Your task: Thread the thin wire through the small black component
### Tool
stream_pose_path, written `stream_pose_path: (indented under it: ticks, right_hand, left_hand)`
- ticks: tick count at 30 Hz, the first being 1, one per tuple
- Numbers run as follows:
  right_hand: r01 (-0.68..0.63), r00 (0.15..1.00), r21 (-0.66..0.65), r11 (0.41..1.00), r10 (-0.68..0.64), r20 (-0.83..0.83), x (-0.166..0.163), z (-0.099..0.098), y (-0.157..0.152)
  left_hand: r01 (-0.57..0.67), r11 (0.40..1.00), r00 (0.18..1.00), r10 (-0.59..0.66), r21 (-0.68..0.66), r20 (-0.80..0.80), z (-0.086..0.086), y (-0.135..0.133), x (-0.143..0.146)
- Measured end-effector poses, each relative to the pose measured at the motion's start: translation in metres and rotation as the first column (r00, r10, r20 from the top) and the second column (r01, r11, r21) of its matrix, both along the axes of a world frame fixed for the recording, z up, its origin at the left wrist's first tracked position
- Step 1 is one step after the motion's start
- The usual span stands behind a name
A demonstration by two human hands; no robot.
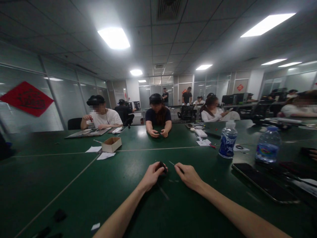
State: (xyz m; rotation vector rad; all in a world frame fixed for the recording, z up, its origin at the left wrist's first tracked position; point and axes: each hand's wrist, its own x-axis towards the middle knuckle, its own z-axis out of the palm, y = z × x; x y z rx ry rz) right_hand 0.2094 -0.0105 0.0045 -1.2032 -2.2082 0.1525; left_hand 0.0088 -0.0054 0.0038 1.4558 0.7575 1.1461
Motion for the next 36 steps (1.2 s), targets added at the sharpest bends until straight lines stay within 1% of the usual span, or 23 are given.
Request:
stream_pose_path:
  ticks: [2, 3, 7, 11, 13, 17, 21, 27, 30, 33, 35, 36]
  right_hand:
    - [0.052, 0.996, -0.007, 0.999, -0.052, -0.077, 0.001, 0.0, 0.002]
    - [0.055, 0.995, -0.011, 0.998, -0.056, -0.081, 0.001, 0.0, 0.002]
    - [-0.027, 0.999, -0.034, 0.999, 0.027, 0.028, 0.0, 0.001, -0.001]
    - [-0.047, 0.992, -0.043, 0.998, 0.051, 0.112, -0.002, 0.005, -0.005]
    - [-0.051, 0.988, -0.04, 0.998, 0.056, 0.146, -0.003, 0.006, -0.007]
    - [-0.049, 0.98, -0.017, 0.999, 0.051, 0.19, -0.004, 0.007, -0.007]
    - [-0.036, 0.977, 0.004, 0.999, 0.034, 0.213, -0.005, 0.007, -0.007]
    - [-0.034, 0.974, -0.004, 0.999, 0.034, 0.225, -0.004, 0.008, -0.006]
    - [-0.035, 0.976, 0.007, 0.999, 0.033, 0.217, -0.003, 0.005, -0.005]
    - [-0.061, 0.983, 0.001, 0.998, 0.06, 0.173, -0.002, 0.002, -0.003]
    - [-0.037, 0.996, -0.015, 0.999, 0.038, 0.084, -0.001, 0.001, 0.0]
    - [0.002, 1.0, -0.024, 1.0, -0.001, 0.019, 0.001, 0.001, 0.001]
  left_hand:
    - [0.054, 0.999, 0.996, -0.053, 0.011, -0.066, 0.0, 0.0, 0.001]
    - [0.051, 0.999, 0.996, -0.05, 0.012, -0.069, 0.0, 0.0, 0.001]
    - [-0.054, 0.998, 0.997, 0.055, -0.016, 0.062, -0.004, 0.003, -0.001]
    - [-0.079, 0.995, 0.987, 0.087, -0.061, 0.138, -0.01, 0.007, -0.003]
    - [-0.087, 0.993, 0.984, 0.097, -0.078, 0.148, -0.011, 0.009, -0.004]
    - [-0.081, 0.995, 0.985, 0.09, -0.062, 0.145, -0.011, 0.009, -0.003]
    - [-0.066, 0.996, 0.987, 0.074, -0.057, 0.142, -0.01, 0.008, -0.003]
    - [-0.063, 0.997, 0.991, 0.067, -0.036, 0.115, -0.008, 0.006, -0.004]
    - [-0.056, 0.998, 0.992, 0.058, -0.02, 0.111, -0.006, 0.005, -0.004]
    - [-0.053, 0.998, 0.992, 0.055, -0.024, 0.114, -0.003, 0.003, -0.003]
    - [-0.014, 1.0, 0.998, 0.015, -0.017, 0.064, -0.001, 0.002, -0.002]
    - [0.02, 1.0, 1.0, -0.02, -0.011, 0.02, -0.001, 0.001, -0.001]
